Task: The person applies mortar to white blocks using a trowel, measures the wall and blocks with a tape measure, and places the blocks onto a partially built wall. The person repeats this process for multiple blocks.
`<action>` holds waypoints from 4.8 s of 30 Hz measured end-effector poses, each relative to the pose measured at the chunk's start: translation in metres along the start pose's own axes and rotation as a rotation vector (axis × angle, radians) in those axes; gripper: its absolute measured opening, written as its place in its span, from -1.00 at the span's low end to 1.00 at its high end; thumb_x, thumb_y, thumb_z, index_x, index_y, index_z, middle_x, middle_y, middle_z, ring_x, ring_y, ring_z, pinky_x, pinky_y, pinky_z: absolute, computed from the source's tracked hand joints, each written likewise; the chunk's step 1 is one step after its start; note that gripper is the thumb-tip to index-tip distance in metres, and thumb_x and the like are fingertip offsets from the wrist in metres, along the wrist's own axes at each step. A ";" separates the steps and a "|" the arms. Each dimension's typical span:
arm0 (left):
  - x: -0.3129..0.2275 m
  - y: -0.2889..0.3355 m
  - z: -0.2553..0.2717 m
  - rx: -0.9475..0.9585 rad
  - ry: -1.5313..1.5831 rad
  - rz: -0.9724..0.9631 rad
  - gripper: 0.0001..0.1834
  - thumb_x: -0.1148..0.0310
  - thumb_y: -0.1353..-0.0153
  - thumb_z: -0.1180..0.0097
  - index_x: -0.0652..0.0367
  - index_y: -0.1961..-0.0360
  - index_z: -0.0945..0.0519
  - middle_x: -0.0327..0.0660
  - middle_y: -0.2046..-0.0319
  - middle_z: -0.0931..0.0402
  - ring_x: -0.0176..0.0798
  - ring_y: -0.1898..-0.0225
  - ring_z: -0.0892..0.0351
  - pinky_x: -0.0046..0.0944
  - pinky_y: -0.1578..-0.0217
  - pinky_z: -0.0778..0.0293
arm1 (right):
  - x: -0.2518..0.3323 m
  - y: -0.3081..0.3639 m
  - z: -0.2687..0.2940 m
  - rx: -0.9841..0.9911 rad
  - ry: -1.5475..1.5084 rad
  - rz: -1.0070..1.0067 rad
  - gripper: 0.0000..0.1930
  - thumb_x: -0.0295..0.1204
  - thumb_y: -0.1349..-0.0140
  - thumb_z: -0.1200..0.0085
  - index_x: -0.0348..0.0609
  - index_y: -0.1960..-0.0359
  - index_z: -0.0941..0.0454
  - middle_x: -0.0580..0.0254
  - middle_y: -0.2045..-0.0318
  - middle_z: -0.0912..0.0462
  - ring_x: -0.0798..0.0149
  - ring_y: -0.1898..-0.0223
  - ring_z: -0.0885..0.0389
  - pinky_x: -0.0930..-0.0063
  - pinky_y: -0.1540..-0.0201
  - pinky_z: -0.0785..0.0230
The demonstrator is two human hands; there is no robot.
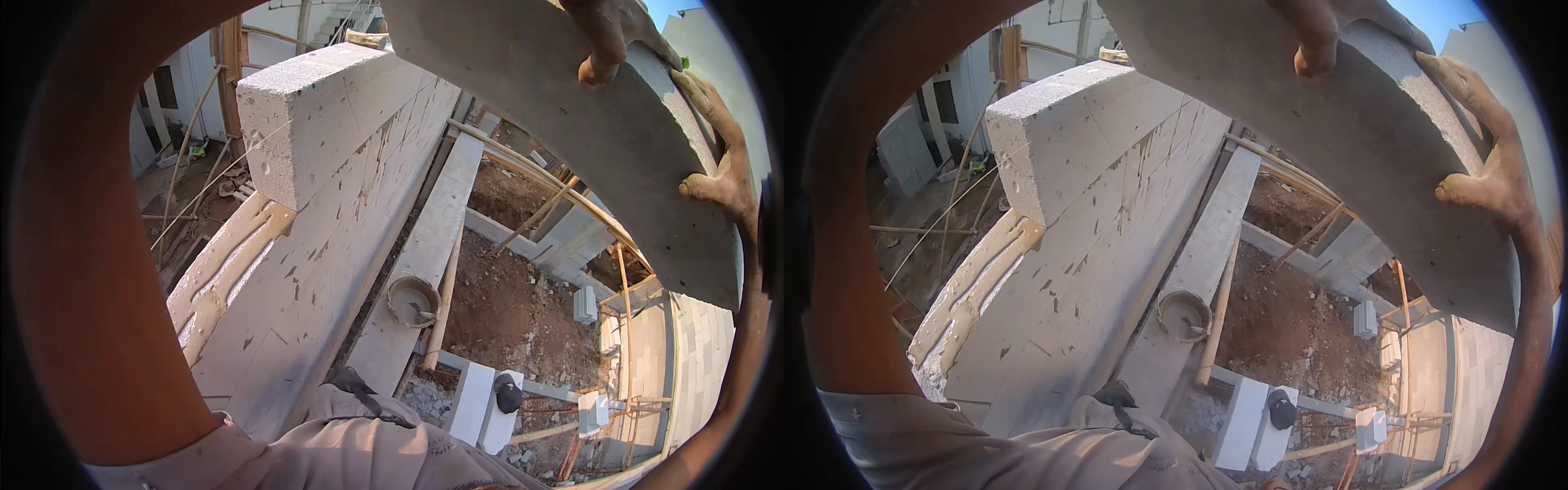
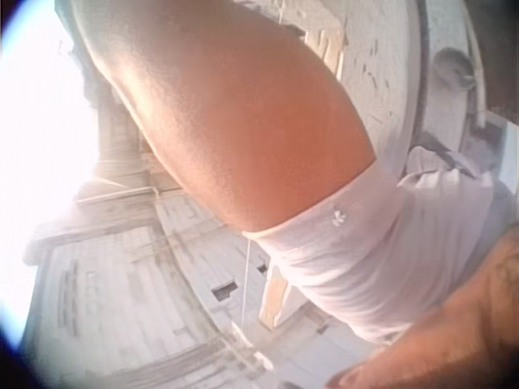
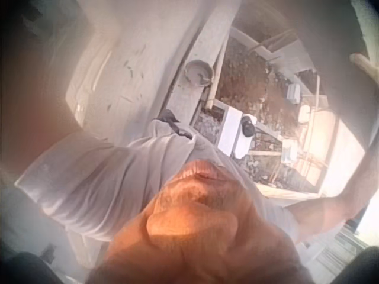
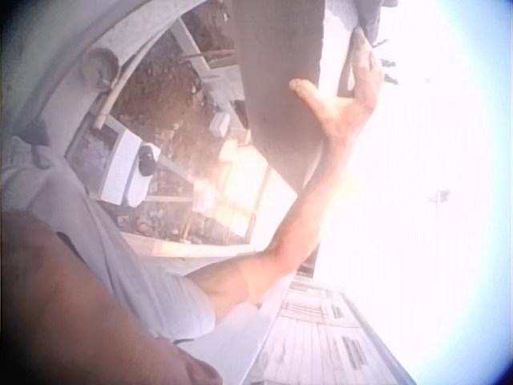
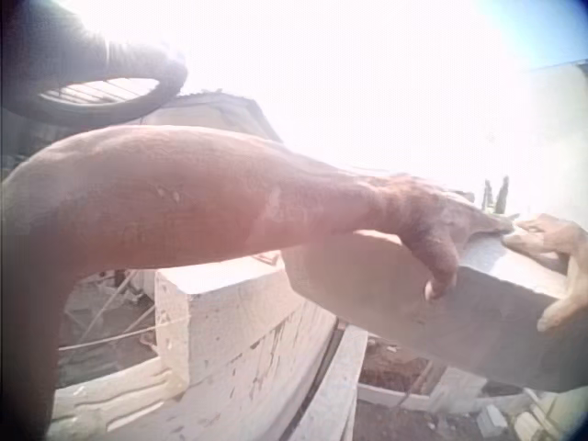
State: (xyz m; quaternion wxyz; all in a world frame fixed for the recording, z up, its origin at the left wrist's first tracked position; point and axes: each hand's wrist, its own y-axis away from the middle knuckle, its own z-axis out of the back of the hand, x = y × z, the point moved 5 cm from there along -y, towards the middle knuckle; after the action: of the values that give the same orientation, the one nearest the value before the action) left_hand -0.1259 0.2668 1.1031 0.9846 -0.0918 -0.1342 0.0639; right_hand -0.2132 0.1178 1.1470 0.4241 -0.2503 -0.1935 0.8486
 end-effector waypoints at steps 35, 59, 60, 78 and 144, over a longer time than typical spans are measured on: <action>-0.223 0.376 0.146 0.434 -0.324 1.708 0.14 0.14 0.56 -0.36 0.03 -0.31 -0.39 0.01 0.11 -0.52 0.01 0.09 -0.57 0.05 0.15 -0.56 | 0.467 -0.241 -0.008 -0.032 -0.474 1.590 -0.04 -0.23 0.29 -0.47 -0.16 -0.29 -0.37 -0.10 -0.13 -0.51 0.03 -0.14 -0.51 0.32 -0.19 -0.35; -0.251 0.470 0.079 0.472 -0.051 1.768 0.15 0.14 0.60 -0.35 0.11 -0.29 -0.40 0.01 0.11 -0.52 0.02 0.11 -0.58 0.06 0.16 -0.57 | 0.457 -0.204 -0.108 0.631 -0.624 1.420 -0.06 -0.34 0.19 -0.35 -0.10 -0.37 -0.25 -0.19 -0.02 -0.57 0.00 -0.03 -0.59 0.30 -0.10 -0.46; -0.249 0.471 0.076 0.468 -0.043 1.772 0.15 0.14 0.60 -0.35 0.11 -0.29 -0.41 0.01 0.11 -0.52 0.02 0.11 -0.58 0.06 0.16 -0.57 | 0.458 -0.203 -0.109 0.664 -0.656 1.471 -0.05 -0.34 0.19 -0.35 -0.11 -0.37 -0.25 -0.20 -0.03 -0.56 -0.01 -0.04 -0.58 0.29 -0.11 -0.45; -0.233 0.449 0.043 0.326 0.056 1.926 0.16 0.03 0.51 -0.35 0.17 -0.31 -0.33 0.05 0.11 -0.50 0.09 0.08 -0.54 0.05 0.07 -0.53 | 0.443 -0.176 -0.122 0.561 -0.725 1.546 -0.01 -0.33 0.24 -0.31 -0.19 -0.37 -0.22 -0.18 -0.14 -0.50 -0.01 -0.02 -0.59 0.19 -0.12 -0.45; -0.218 0.443 0.000 0.281 -0.397 1.983 0.65 -0.69 0.99 -0.04 0.12 -0.32 -0.34 0.07 -0.12 -0.38 0.16 -0.17 -0.41 0.23 -0.22 -0.34 | 0.242 -0.460 -0.269 0.013 0.049 0.762 -0.77 -0.22 -0.14 -0.13 -0.06 0.32 -0.69 0.03 0.41 -0.68 0.00 0.26 -0.66 0.18 0.23 -0.48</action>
State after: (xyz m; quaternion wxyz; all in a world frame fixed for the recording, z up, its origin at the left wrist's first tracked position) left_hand -0.3787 0.6656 0.9610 0.4502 -0.0332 -0.1498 0.8797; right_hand 0.1072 0.6070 1.1172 0.0842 -0.3220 -0.0707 0.9403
